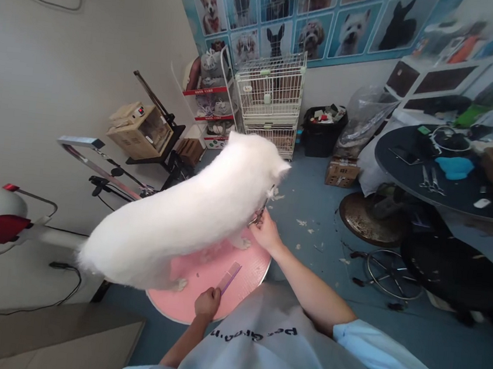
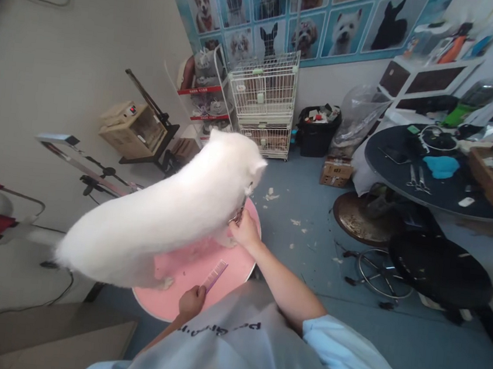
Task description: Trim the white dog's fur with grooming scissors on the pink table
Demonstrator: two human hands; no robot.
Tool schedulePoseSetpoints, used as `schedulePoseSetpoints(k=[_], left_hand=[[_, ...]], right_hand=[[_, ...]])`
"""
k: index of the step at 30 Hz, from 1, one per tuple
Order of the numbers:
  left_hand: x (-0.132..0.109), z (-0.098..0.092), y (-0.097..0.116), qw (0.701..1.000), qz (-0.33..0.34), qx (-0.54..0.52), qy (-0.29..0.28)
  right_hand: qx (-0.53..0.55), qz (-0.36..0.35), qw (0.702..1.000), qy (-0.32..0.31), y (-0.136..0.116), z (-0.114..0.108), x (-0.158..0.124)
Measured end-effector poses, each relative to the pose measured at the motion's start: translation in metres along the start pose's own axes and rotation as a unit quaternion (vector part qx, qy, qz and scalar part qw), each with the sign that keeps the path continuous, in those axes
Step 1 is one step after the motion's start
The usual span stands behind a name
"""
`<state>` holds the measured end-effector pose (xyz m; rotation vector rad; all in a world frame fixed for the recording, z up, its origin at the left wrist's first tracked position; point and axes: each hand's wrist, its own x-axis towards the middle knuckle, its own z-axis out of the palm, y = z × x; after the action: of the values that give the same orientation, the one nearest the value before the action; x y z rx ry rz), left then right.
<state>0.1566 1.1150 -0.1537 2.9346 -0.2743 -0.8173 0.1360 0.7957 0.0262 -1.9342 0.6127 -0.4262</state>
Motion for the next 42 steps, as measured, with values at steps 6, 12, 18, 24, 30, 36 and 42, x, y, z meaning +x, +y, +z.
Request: schedulePoseSetpoints(k=[6,12,18,24,30,36,42], left_hand=[[-0.004,-0.003,0.004,1.0,0.01,-0.003,0.005],[-0.01,-0.008,0.007,1.0,0.026,0.002,0.016],[-0.008,-0.01,0.007,1.0,0.007,0.026,-0.016],[0.0,0.002,-0.001,1.0,0.019,-0.005,0.007],[-0.001,0.002,-0.003,0.996,0.088,0.009,0.02],[0.0,0.001,-0.004,0.991,0.13,0.023,0.022],[0.002,0.004,-0.012,0.992,0.126,-0.014,-0.011]], right_hand=[[0.037,0.024,0.999,-0.02,0.0,0.004,-0.002],[-0.115,-0.004,0.993,-0.008,-0.018,-0.019,-0.005],[-0.178,-0.004,0.984,-0.007,-0.026,-0.034,-0.002],[-0.195,0.007,0.981,-0.002,-0.021,-0.028,-0.003],[-0.181,-0.003,0.983,0.003,-0.005,-0.011,-0.008],[-0.164,-0.016,0.986,0.008,-0.01,-0.006,-0.014],[-0.186,0.021,0.982,0.013,-0.033,-0.013,-0.016]])
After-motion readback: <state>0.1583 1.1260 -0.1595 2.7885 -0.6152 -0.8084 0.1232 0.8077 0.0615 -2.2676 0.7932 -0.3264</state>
